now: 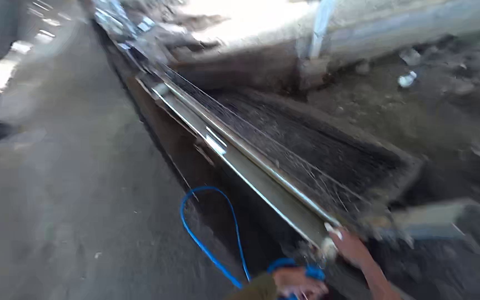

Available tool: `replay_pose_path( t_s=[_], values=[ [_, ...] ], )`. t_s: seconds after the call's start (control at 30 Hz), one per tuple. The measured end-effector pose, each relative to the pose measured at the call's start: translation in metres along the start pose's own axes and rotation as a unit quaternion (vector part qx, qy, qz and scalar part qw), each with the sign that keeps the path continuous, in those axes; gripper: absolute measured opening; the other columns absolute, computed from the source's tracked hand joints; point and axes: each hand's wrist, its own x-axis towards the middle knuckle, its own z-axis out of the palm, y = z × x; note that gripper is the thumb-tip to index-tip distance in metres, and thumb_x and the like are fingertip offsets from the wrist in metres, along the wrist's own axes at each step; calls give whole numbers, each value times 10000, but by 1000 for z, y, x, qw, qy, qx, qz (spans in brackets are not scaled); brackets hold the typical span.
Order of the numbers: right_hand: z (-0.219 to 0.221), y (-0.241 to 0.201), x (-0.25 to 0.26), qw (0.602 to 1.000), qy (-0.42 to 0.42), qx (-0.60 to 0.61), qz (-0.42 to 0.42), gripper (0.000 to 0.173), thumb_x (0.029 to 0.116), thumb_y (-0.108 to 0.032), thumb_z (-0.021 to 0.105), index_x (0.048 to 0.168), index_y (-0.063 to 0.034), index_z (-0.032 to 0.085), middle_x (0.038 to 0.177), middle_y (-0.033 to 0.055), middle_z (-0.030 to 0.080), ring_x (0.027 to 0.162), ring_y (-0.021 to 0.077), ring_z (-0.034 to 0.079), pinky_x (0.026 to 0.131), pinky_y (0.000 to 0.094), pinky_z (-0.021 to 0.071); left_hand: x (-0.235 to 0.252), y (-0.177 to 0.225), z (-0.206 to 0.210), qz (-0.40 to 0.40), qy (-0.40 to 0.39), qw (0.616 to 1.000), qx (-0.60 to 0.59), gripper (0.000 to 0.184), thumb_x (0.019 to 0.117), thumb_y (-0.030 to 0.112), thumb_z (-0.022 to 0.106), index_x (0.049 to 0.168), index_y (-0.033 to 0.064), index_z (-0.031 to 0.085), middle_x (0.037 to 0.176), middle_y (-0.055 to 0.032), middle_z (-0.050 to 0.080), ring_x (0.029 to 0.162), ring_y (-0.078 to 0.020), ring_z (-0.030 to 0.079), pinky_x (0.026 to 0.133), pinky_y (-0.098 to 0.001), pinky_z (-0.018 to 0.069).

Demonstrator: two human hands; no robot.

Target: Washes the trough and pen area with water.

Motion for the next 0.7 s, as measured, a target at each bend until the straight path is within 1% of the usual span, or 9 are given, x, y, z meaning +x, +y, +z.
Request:
replay_pose_path(
  t_s=[0.07, 0.17, 0.23, 0.27, 0.3, 0.4, 0.53, 0.63, 0.7],
  values=[
    [-20, -18, -4, 998, -57, 8, 25, 589, 1097, -430, 434, 1524, -26, 458, 1451, 280, 546, 1346, 433, 535, 1138, 618, 396, -6, -18, -20, -25, -25, 992, -117, 145, 1049, 166, 519, 929, 154, 601, 600, 79, 516, 460, -25, 488, 434, -172, 446],
    [-31, -17, 4, 986, -130, 84, 58, 603, 1074, -464, 502, 1470, -11, 490, 1328, 284, 596, 1136, 383, 630, 994, 545, 493, -5, -21, -30, -78, -11, 997, -27, 117, 1047, 225, 536, 955, 154, 543, 635, 92, 489, 508, -24, 460, 497, -190, 422],
    [-35, 3, 8, 966, -177, 179, 51, 587, 1010, -329, 663, 1474, -38, 454, 1244, 228, 608, 984, 273, 626, 892, 434, 528, -14, -15, -27, -70, -12, 997, 36, 145, 1034, 227, 533, 904, 165, 536, 604, 109, 473, 487, -13, 450, 487, -181, 410],
    [-34, 13, 11, 961, -184, 202, 36, 637, 957, -218, 735, 1489, -46, 430, 1213, 214, 615, 944, 248, 636, 863, 410, 546, -23, -11, -27, -60, -15, 996, 63, 151, 1037, 228, 534, 902, 158, 541, 604, 107, 485, 502, -17, 481, 513, -187, 442],
    [-33, 17, 10, 963, -178, 199, 23, 700, 904, -124, 782, 1495, -50, 415, 1231, 224, 622, 984, 269, 657, 889, 433, 559, -35, -6, -28, -46, -17, 995, 88, 153, 1038, 229, 534, 910, 149, 555, 622, 102, 514, 540, -23, 527, 564, -198, 486],
    [-33, 2, -5, 994, -85, 75, 7, 746, 833, -156, 867, 1454, -43, 469, 1274, 269, 631, 1168, 414, 627, 996, 613, 496, -63, 10, -32, 13, -20, 985, 172, 186, 1041, 251, 523, 959, 107, 607, 747, 85, 623, 715, -26, 626, 745, -242, 549],
    [4, -7, -36, 997, 70, 2, -37, 496, 932, -122, 731, 1360, 28, 529, 1336, 276, 593, 1171, 472, 622, 968, 654, 505, -85, 29, -40, 22, 8, 964, 265, 238, 1055, 284, 535, 1061, 73, 644, 941, 44, 689, 870, -7, 630, 840, -240, 523],
    [48, 16, -39, 944, 253, -47, -207, 190, 925, -43, 669, 1088, 53, 687, 1270, 262, 653, 1101, 453, 668, 952, 609, 520, -103, 37, -47, 13, 46, 948, 314, 249, 1057, 292, 547, 1109, 76, 658, 1022, 28, 696, 934, 1, 627, 886, -235, 512],
    [60, 27, -32, 905, 327, -65, -264, 144, 912, -37, 657, 1035, -3, 725, 1207, 234, 694, 1051, 433, 692, 924, 596, 528, -111, 44, -49, -3, 62, 939, 339, 244, 1061, 295, 546, 1130, 88, 655, 1028, 34, 685, 919, 15, 606, 865, -220, 496]
  ],
)
